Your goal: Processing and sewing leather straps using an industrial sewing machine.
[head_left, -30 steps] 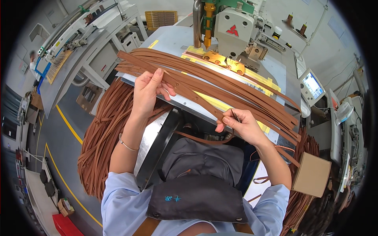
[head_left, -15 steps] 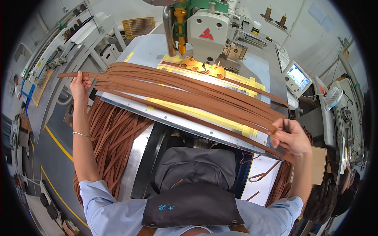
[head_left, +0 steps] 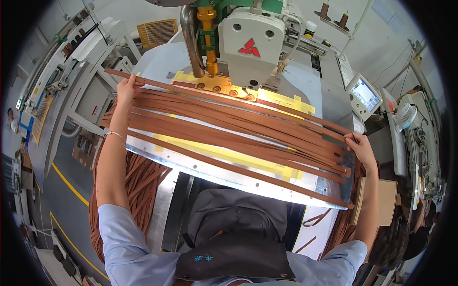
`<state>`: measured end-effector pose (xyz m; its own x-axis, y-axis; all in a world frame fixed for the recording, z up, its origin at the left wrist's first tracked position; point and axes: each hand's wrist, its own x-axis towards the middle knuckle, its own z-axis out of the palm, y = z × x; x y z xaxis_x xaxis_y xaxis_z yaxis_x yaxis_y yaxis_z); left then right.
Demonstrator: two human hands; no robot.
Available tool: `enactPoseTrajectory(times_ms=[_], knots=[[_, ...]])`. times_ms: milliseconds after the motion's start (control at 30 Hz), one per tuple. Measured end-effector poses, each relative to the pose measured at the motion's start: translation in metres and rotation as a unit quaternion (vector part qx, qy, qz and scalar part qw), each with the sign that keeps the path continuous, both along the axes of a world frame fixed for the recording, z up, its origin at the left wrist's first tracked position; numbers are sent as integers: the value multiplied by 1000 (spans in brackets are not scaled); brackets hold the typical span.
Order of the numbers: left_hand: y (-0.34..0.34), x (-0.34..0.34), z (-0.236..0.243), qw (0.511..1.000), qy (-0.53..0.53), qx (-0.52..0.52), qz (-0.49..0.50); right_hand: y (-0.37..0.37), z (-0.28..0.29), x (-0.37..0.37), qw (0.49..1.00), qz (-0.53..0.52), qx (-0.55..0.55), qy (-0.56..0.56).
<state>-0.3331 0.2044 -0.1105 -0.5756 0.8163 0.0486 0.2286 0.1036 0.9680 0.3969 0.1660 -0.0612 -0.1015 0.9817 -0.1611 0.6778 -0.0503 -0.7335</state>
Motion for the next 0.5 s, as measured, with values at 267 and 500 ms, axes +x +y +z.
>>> enactPoseTrajectory(times_ms=[267,500], knots=[[22,-13,-14,998,58,12,14,20,-24,-14,1000,-12,-9,24],[-31,10,-5,860,448,-62,-236,11,-7,-47,973,52,127,-185]])
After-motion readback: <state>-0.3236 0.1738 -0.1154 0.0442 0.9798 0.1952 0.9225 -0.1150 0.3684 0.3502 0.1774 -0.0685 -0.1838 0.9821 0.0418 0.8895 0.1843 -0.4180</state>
